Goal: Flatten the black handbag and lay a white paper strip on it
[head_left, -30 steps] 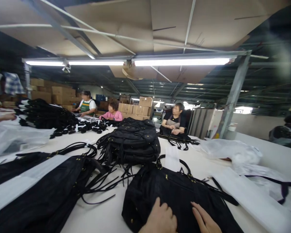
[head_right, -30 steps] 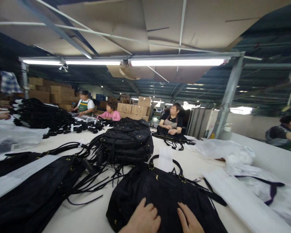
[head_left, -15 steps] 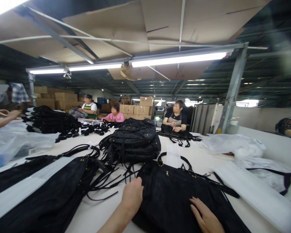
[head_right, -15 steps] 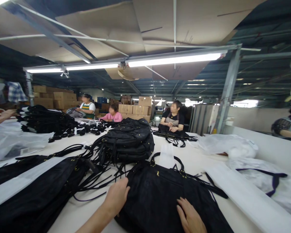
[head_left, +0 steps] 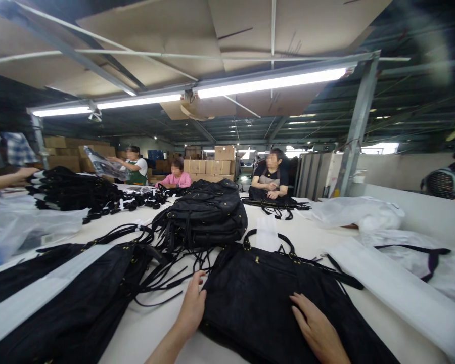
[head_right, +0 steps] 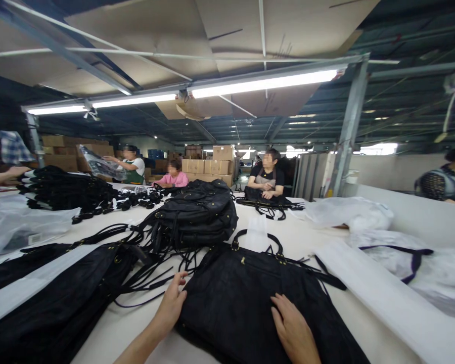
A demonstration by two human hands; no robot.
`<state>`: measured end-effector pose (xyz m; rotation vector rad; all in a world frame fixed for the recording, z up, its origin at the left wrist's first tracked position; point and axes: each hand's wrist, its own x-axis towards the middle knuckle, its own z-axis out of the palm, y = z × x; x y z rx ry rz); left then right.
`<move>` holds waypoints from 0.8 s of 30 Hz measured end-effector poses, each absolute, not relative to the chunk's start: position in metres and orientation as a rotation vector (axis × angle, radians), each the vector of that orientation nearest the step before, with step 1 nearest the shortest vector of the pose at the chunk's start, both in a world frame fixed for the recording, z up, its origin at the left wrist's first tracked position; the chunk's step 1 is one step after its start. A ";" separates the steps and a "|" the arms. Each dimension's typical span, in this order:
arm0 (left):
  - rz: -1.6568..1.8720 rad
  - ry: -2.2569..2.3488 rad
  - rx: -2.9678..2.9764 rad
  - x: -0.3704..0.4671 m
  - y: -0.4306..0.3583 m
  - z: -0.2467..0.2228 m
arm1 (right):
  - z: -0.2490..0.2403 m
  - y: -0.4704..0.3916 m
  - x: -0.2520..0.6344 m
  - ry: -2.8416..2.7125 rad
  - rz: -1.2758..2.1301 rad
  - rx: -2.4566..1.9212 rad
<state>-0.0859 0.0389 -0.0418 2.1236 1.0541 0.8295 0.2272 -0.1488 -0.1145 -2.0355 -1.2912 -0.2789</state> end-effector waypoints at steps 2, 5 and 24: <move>0.834 1.037 2.162 -0.088 0.037 -0.048 | -0.117 -0.148 0.228 -1.290 -0.280 -2.020; 0.771 0.963 2.338 -0.093 0.035 -0.055 | -0.116 -0.149 0.226 -1.292 -0.283 -2.003; 0.626 0.962 2.399 -0.112 0.047 -0.058 | -0.040 -0.154 0.138 -2.083 0.288 -1.731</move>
